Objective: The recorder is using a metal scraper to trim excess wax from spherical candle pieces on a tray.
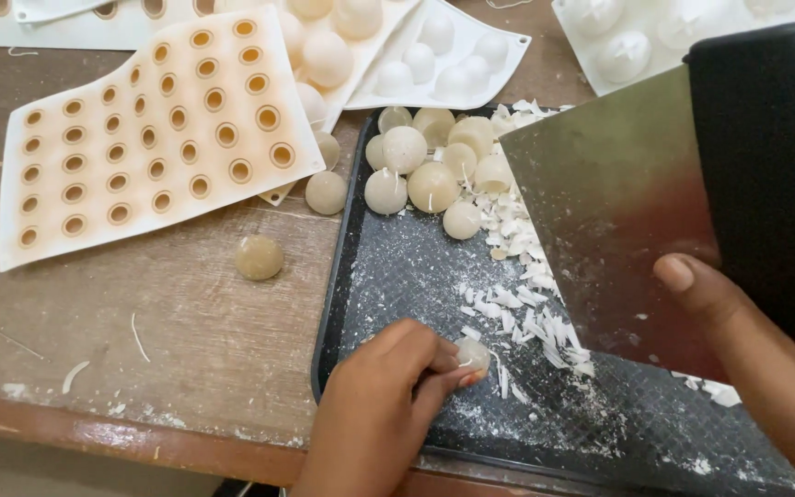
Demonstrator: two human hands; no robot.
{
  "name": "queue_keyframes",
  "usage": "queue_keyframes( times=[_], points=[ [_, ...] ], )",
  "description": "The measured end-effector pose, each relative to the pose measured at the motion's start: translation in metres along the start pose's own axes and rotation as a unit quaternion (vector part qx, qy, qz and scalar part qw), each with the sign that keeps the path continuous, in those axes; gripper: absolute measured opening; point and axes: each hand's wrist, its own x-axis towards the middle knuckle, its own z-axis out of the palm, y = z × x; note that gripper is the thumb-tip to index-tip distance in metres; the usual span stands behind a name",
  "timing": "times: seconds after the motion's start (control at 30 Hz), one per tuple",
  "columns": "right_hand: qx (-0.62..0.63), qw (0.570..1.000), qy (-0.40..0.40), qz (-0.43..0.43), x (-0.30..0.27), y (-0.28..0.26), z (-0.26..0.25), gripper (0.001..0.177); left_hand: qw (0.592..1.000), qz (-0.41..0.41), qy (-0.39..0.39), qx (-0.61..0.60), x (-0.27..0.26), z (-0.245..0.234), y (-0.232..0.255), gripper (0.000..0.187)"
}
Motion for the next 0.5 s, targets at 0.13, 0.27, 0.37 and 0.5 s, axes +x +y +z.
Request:
queue_keyframes(
  times=[0.13, 0.27, 0.37, 0.5],
  points=[
    [0.068, 0.974, 0.047, -0.209, -0.002, -0.01, -0.011, 0.074, 1.0, -0.012, -0.006, 0.012, 0.0, 0.0, 0.003, 0.022],
    [0.039, 0.974, 0.045, -0.217, -0.004, -0.014, -0.014, 0.077, 0.999, -0.03, -0.009, 0.009, -0.001, 0.001, 0.005, 0.021],
    [0.041, 0.971, 0.054, -0.23, -0.009, -0.022, -0.02, 0.079, 1.0, -0.024, -0.004, 0.013, -0.002, 0.001, 0.006, 0.022],
    [0.052, 0.962, 0.07, -0.259, -0.012, -0.03, -0.019, 0.076, 1.0, 0.002, 0.02, 0.005, -0.003, 0.003, 0.004, 0.021]
  ],
)
